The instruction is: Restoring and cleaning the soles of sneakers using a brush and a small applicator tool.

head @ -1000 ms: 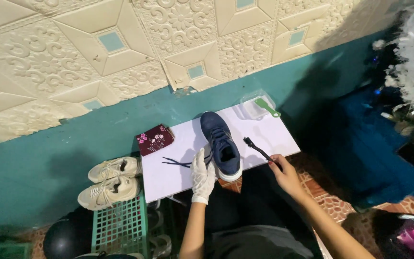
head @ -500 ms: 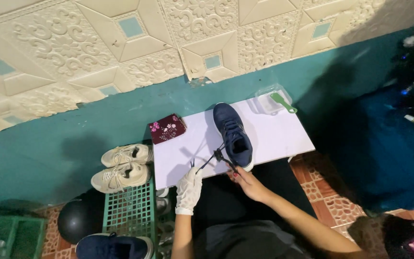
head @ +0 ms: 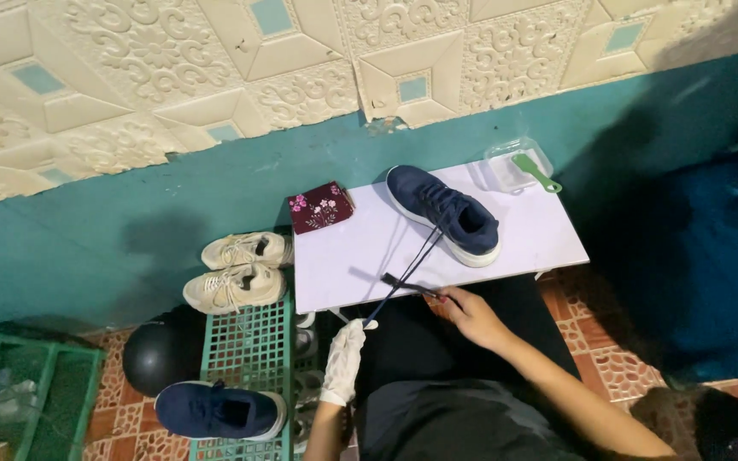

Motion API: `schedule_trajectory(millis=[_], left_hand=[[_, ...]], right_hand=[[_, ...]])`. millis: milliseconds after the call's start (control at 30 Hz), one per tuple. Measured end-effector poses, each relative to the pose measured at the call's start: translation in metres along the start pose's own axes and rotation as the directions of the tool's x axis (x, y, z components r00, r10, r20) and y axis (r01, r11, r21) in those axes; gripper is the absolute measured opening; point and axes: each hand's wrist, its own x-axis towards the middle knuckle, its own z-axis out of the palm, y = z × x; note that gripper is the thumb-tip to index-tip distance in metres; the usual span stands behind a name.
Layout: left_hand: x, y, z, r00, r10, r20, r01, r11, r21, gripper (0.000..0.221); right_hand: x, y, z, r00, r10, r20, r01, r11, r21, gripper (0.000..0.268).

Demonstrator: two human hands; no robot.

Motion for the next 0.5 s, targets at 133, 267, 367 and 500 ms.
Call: schedule_trajectory(millis=[133, 267, 367, 500], left_hand=[[0.01, -0.045, -0.002, 0.999, 0.016, 0.052, 0.013, 0.861, -0.508, 0.031], [0.006, -0.04, -0.015, 0.996, 0.07, 0.05, -0.042, 0.906, -0.422, 0.039], [0.02, -0.055, -0.011, 0.956, 0.246, -0.162, -0.254, 0.967, -0.032, 0.034], [0.038, -0.035, 0.009, 0.858, 0.495, -0.137, -0.345, 0.754, 0.558, 0.035]], right_hand=[[-0.027, -0.017, 0.013, 0.987, -0.162, 0.019, 0.162, 0.986, 0.038, 0.027], [-0.027, 0.004, 0.019, 1.0, -0.01, 0.028, 0.007, 0.996, 0.091, 0.021], [-0.032, 0.001, 0.013, 0.999, 0.01, -0.041, 0.002, 0.964, 0.266, 0.022], [-0.047, 0.002, -0.005, 0.994, 0.024, -0.107, 0.001, 0.974, 0.227, 0.022]])
